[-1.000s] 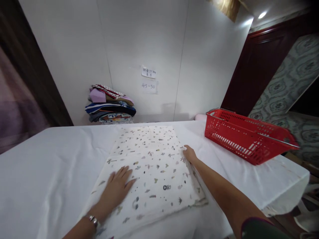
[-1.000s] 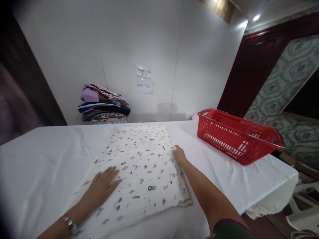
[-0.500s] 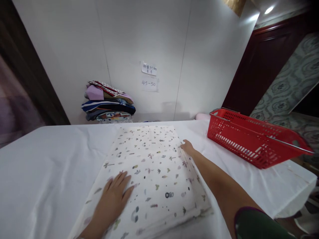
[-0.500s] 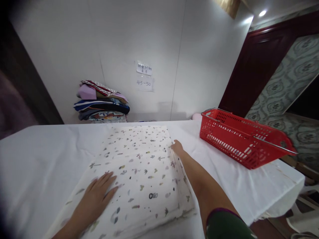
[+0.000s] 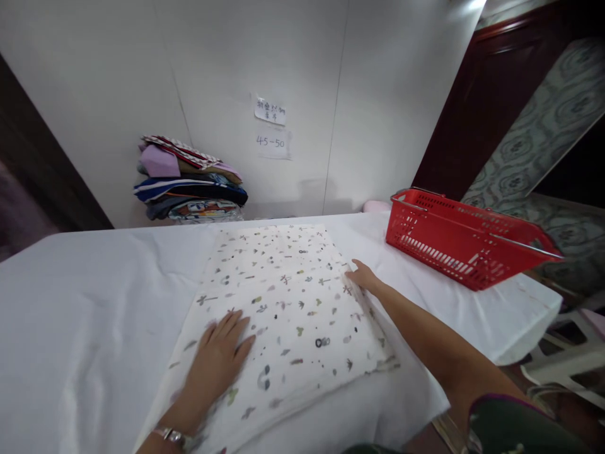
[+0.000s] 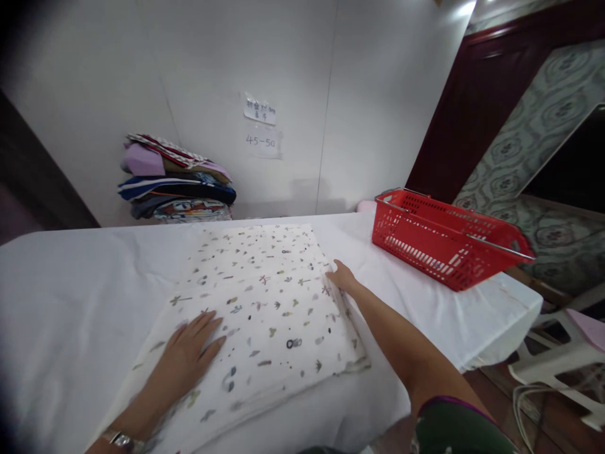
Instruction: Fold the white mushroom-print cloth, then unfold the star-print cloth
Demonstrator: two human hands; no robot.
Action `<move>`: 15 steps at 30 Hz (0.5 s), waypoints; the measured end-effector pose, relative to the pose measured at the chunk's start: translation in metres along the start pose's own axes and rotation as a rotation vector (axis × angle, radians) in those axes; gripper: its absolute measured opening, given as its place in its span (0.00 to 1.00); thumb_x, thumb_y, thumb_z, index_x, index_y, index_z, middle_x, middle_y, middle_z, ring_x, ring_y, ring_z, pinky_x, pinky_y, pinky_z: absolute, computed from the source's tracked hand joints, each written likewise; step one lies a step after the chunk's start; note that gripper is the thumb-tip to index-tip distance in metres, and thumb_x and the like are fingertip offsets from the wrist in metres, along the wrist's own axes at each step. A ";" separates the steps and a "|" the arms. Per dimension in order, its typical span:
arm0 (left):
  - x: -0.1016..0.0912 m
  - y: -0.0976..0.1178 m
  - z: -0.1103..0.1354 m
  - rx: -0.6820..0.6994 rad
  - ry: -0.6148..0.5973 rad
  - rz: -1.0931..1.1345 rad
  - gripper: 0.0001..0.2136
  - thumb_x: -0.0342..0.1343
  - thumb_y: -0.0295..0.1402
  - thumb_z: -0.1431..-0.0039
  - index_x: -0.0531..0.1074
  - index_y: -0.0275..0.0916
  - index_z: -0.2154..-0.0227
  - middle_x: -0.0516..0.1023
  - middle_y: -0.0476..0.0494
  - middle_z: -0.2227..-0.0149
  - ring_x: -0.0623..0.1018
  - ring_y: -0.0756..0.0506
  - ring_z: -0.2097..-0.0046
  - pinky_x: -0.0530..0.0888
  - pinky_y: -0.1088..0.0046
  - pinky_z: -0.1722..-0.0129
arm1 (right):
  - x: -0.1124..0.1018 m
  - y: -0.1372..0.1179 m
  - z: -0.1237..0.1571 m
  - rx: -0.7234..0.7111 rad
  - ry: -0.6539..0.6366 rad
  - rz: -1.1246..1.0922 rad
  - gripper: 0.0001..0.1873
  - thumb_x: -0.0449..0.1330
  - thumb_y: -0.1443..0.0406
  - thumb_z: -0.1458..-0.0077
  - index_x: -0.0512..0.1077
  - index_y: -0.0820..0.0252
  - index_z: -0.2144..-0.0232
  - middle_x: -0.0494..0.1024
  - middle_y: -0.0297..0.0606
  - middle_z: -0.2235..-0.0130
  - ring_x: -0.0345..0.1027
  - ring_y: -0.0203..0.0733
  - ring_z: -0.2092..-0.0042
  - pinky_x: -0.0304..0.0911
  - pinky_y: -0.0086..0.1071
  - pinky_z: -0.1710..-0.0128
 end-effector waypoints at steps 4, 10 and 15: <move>-0.002 0.002 -0.001 0.016 -0.015 -0.006 0.22 0.42 0.43 0.42 0.70 0.37 0.52 0.67 0.38 0.44 0.64 0.38 0.41 0.59 0.53 0.43 | -0.006 0.021 0.055 0.033 -0.079 -0.137 0.34 0.58 0.61 0.47 0.53 0.59 0.40 0.74 0.36 0.67 0.66 0.34 0.71 0.60 0.25 0.72; -0.001 0.001 -0.002 0.038 -0.002 0.015 0.23 0.40 0.43 0.42 0.69 0.37 0.52 0.68 0.37 0.44 0.64 0.38 0.41 0.58 0.54 0.42 | -0.009 0.044 0.118 0.038 -0.178 -0.318 0.34 0.58 0.61 0.47 0.53 0.58 0.39 0.67 0.27 0.77 0.56 0.29 0.80 0.51 0.23 0.81; -0.001 0.005 -0.002 0.054 -0.027 -0.025 0.24 0.39 0.44 0.42 0.69 0.36 0.51 0.67 0.36 0.44 0.63 0.39 0.40 0.58 0.55 0.42 | -0.009 0.056 0.139 0.017 -0.182 -0.310 0.34 0.57 0.65 0.48 0.53 0.59 0.40 0.65 0.25 0.77 0.53 0.28 0.81 0.48 0.23 0.82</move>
Point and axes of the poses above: each hand's wrist, its own z-axis away from the middle knuckle, its own x-axis out of the palm, y = z × x, the point moved 6 cm from there along -z, towards the middle knuckle
